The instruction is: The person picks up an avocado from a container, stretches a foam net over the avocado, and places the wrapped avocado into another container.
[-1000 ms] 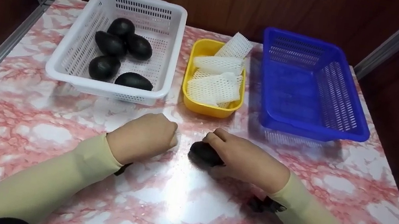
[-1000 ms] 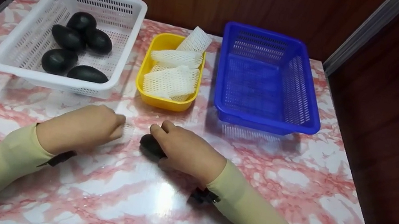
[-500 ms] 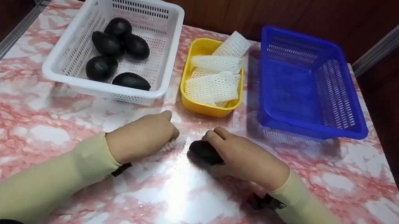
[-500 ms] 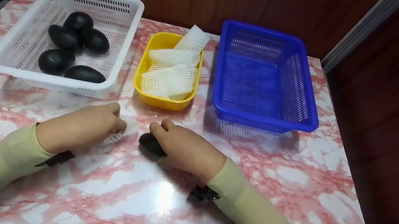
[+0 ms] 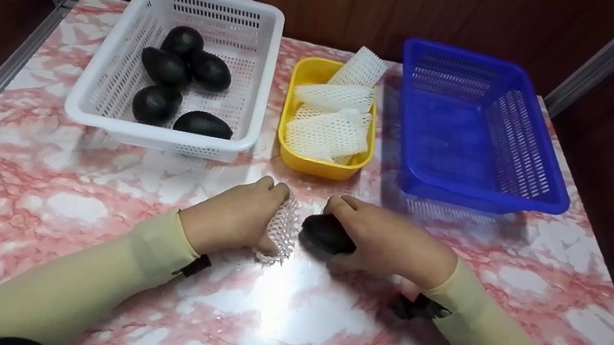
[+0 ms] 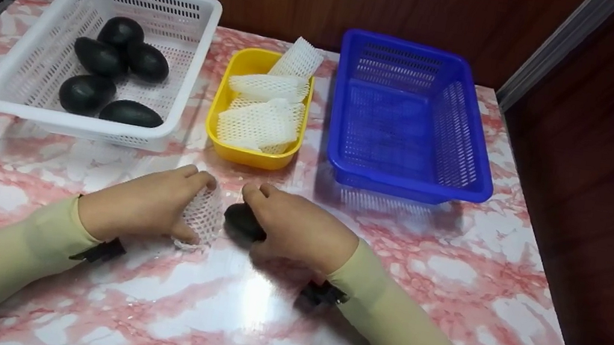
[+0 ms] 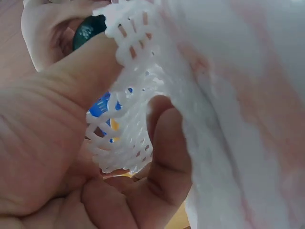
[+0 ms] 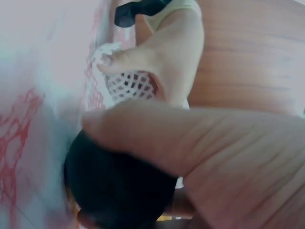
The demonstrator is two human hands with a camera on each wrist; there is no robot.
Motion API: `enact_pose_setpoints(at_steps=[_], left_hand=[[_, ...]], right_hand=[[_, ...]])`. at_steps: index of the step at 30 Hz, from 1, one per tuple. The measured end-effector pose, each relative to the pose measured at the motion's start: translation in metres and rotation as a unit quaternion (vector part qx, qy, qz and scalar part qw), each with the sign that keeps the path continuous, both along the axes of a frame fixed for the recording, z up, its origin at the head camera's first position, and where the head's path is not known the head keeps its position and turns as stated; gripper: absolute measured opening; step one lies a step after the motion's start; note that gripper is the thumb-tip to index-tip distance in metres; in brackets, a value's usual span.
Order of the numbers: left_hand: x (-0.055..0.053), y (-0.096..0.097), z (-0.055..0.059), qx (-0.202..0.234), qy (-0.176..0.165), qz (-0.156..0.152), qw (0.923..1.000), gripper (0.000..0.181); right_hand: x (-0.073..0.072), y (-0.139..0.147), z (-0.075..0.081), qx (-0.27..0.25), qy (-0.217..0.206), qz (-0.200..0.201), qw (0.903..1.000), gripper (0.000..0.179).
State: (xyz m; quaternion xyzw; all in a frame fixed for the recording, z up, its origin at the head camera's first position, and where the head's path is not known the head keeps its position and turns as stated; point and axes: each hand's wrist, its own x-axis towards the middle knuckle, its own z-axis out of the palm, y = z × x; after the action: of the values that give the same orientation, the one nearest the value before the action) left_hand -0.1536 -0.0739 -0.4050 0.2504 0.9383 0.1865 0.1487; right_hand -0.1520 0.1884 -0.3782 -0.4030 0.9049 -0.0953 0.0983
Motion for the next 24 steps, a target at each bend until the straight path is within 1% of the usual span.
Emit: enact_pose_setpoints(at_steps=[2,5,8,12,13,15,17,19,20,22,23,24], left_hand=[[0.0,0.0,-0.001,0.005,0.003,-0.002,1.0,0.088],[-0.001,0.0,-0.003,0.015,0.012,-0.007,0.9998,0.086],[-0.001,0.0,-0.003,0.027,0.021,-0.011,0.9994,0.083],[0.0,0.001,-0.001,0.034,0.017,-0.009,0.9992,0.084],[0.001,0.0,0.0,0.037,0.012,-0.011,0.9992,0.085],[0.003,-0.001,0.003,0.043,-0.008,-0.015,0.9989,0.096],[0.005,-0.003,0.007,0.049,-0.027,-0.018,0.9983,0.108],[0.006,-0.007,0.011,0.053,-0.036,-0.026,0.9976,0.12],[0.006,-0.009,0.013,0.046,-0.031,-0.031,0.998,0.126],[0.006,-0.012,0.014,0.023,-0.005,-0.042,0.9988,0.128],[0.005,-0.013,0.014,0.01,0.009,-0.049,0.9987,0.127],[0.005,-0.014,0.013,-0.005,0.023,-0.055,0.9982,0.121]], right_hand=[[-0.001,0.0,-0.001,-0.032,0.019,0.014,0.9992,0.066],[-0.001,-0.002,-0.006,-0.075,0.053,0.039,0.9951,0.064],[-0.001,-0.006,-0.012,-0.091,0.072,0.055,0.9917,0.067],[-0.002,-0.01,-0.019,-0.093,0.091,0.077,0.9885,0.07],[-0.002,-0.011,-0.021,-0.096,0.09,0.08,0.988,0.07],[-0.003,-0.011,-0.022,-0.1,0.082,0.076,0.9888,0.068],[-0.003,-0.011,-0.022,-0.105,0.064,0.062,0.9904,0.066],[-0.003,-0.01,-0.022,-0.107,0.044,0.046,0.9922,0.064],[-0.003,-0.01,-0.022,-0.106,0.035,0.038,0.993,0.064],[-0.003,-0.01,-0.022,-0.103,0.022,0.029,0.994,0.063],[-0.003,-0.01,-0.022,-0.101,0.016,0.025,0.9944,0.062],[-0.004,-0.01,-0.022,-0.099,0.011,0.021,0.9948,0.061]])
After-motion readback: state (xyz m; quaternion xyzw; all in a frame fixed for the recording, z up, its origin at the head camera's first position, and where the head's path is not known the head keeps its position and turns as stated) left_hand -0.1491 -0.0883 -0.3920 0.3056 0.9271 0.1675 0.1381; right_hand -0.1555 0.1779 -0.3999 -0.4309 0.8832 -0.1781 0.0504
